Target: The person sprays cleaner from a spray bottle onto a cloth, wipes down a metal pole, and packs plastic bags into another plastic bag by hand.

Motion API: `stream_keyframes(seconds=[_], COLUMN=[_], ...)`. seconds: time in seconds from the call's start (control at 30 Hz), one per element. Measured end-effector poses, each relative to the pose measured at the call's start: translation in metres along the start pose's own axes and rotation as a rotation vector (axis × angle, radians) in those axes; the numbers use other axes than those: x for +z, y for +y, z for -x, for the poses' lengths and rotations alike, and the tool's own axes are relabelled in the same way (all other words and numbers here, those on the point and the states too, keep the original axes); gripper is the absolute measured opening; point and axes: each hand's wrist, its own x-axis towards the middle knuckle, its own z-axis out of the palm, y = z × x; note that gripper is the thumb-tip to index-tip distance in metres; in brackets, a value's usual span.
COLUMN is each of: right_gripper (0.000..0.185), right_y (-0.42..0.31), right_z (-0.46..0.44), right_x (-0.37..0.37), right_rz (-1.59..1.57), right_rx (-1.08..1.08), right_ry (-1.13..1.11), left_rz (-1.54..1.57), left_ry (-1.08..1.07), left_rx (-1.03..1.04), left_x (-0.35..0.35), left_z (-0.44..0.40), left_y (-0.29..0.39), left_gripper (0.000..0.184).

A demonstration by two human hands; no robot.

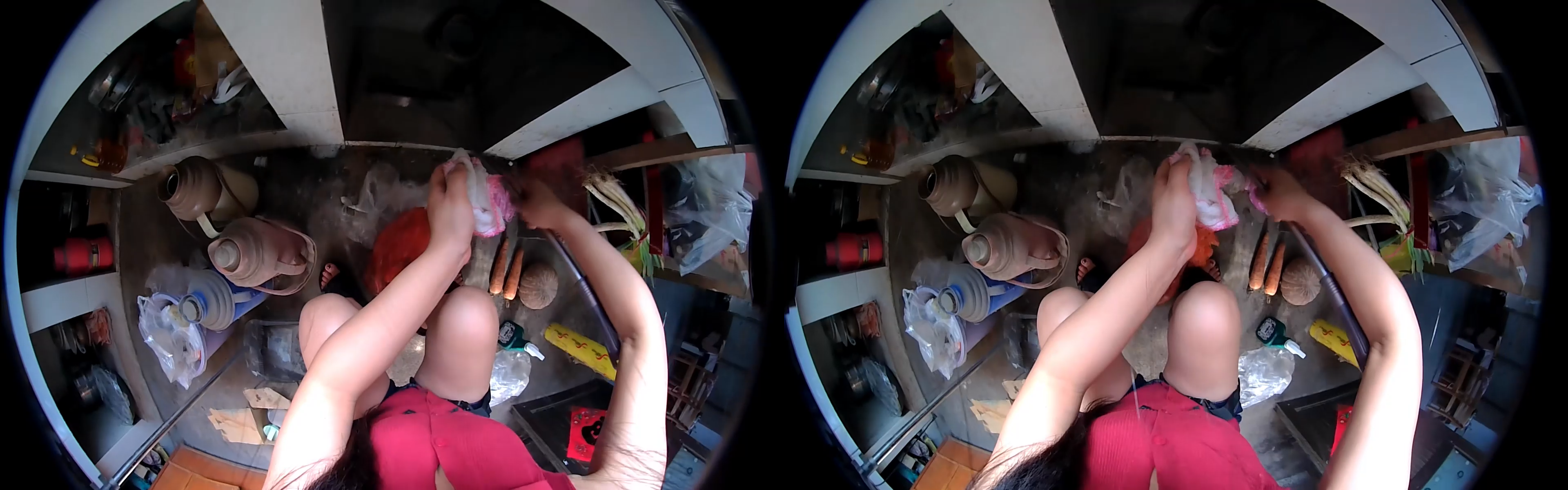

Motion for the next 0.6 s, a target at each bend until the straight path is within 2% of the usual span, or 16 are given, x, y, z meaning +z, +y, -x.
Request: stream_keyframes(seconds=[0.13, 0.17, 0.2, 0.27, 0.3, 0.37, 0.4, 0.43, 0.47, 0.5, 0.6], right_gripper=[0.050, 0.051, 0.053, 0.054, 0.054, 0.059, 0.058, 0.055, 0.053, 0.047, 0.040], right_y=[0.031, 0.043, 0.039, -0.016, -0.011, 0.007, 0.012, -0.004, -0.002, 0.008, 0.022], right_z=[0.046, 0.063, 0.084, 0.125, 0.126, 0.129, 0.117, 0.104, 0.083, 0.055, -0.014], right_x=[0.030, 0.037, 0.034, 0.003, -0.001, -0.012, -0.019, -0.029, -0.035, -0.035, -0.032], right_rz=[0.080, 0.105, 0.092, -0.211, -0.217, -0.228, -0.133, -0.199, -0.204, -0.297, -0.308], right_rx=[-0.131, -0.236, -0.236, 0.244, 0.249, 0.038, -0.034, 0.099, 0.130, 0.093, 0.048], right_ry=[-0.025, 0.019, -0.002, -0.228, -0.222, -0.082, -0.029, -0.022, -0.007, 0.024, 0.091], left_rz=[-0.007, 0.047, 0.100, 0.111, 0.131, 0.173, 0.174, 0.156, 0.136, 0.113, 0.132], left_ry=[-0.013, -0.019, -0.025, -0.016, -0.011, -0.036, -0.038, -0.049, -0.064, -0.057, -0.062], left_rx=[-0.004, -0.012, -0.018, -0.030, -0.028, -0.020, -0.029, -0.018, -0.005, 0.003, 0.017], left_x=[-0.001, -0.003, -0.003, 0.000, 0.001, 0.001, -0.001, -0.002, -0.002, -0.002, -0.001], left_z=[0.002, -0.001, -0.003, 0.002, 0.004, 0.008, 0.009, 0.008, 0.007, 0.007, -0.002], left_y=[0.005, 0.003, 0.003, 0.014, 0.017, 0.021, 0.021, 0.023, 0.024, 0.025, 0.021], left_gripper=[0.032, 0.032, 0.033, 0.032, 0.031, 0.029, 0.029, 0.030, 0.030, 0.031, 0.030])
